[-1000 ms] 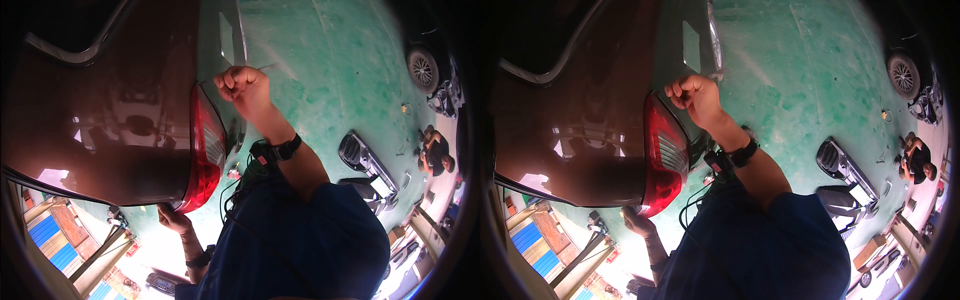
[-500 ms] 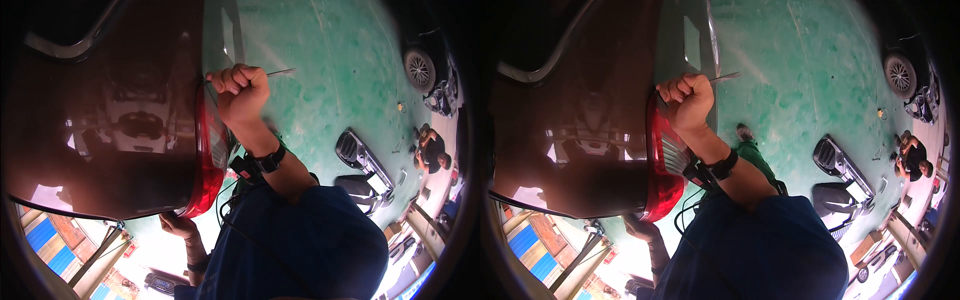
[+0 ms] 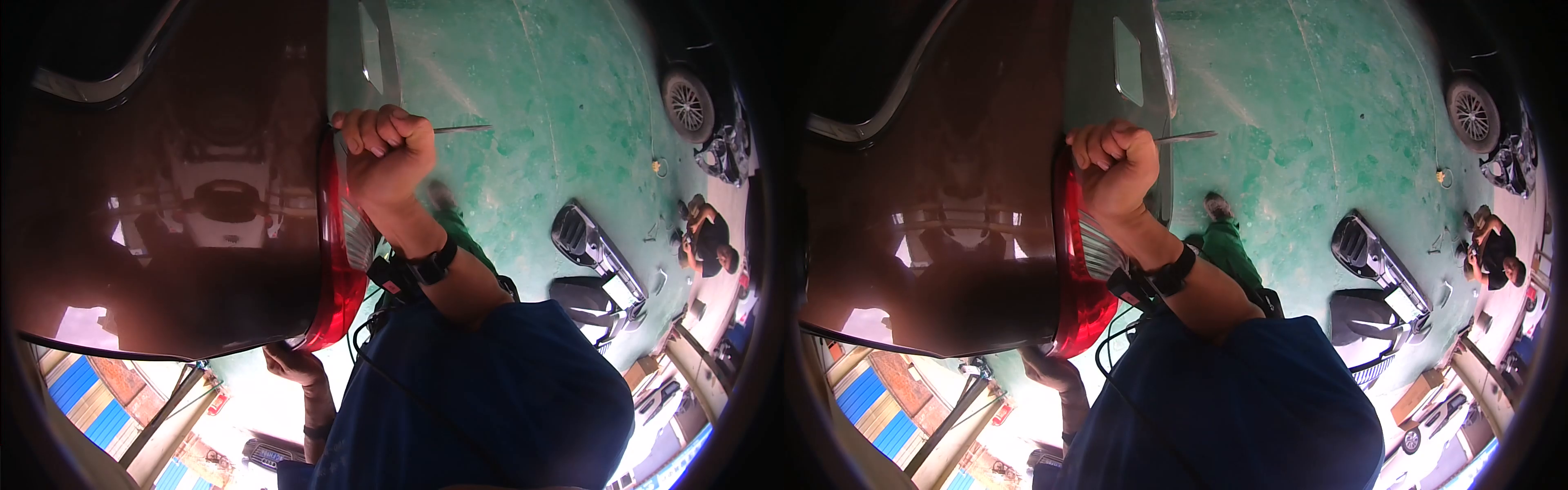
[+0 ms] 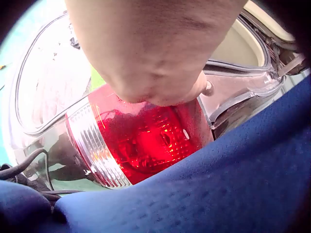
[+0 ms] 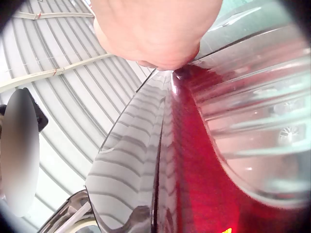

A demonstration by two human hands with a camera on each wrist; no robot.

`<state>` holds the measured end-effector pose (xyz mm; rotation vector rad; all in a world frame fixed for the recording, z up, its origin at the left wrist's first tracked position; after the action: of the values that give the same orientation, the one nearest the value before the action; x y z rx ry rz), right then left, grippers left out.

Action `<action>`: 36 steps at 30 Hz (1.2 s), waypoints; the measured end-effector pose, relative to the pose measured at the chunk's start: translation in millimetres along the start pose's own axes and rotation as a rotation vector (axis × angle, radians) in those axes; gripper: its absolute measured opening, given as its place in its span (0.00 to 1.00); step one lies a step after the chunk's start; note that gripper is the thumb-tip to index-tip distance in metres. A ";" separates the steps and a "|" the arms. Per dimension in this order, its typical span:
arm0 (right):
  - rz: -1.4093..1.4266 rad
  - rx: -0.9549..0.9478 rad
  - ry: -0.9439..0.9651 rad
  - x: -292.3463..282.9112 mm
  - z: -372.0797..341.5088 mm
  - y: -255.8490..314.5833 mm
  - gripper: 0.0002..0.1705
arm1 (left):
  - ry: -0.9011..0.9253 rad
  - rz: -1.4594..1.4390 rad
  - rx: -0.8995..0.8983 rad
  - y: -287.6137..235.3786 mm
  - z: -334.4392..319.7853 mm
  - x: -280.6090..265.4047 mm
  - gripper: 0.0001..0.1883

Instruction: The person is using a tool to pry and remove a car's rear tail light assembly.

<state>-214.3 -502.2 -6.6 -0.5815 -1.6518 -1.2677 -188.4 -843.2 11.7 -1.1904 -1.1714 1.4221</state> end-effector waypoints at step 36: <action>-0.300 0.061 0.645 -19.5 20.8 20.1 0.21 | 1.382 2.229 1.658 -86.2 -131.5 196.9 0.35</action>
<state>-197.6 -472.7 -14.6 0.1259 -1.2439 -1.4197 -75.2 -623.7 61.8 -1.0976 2.5642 1.1407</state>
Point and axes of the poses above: each hand's wrist, its own z-axis towards the middle knuckle, its own x-axis out of the palm, y = z × x, the point moved 3 cm from there along z, towards the middle knuckle, and after that the axes turned 15 degrees about -z, right-handed, at the moved point
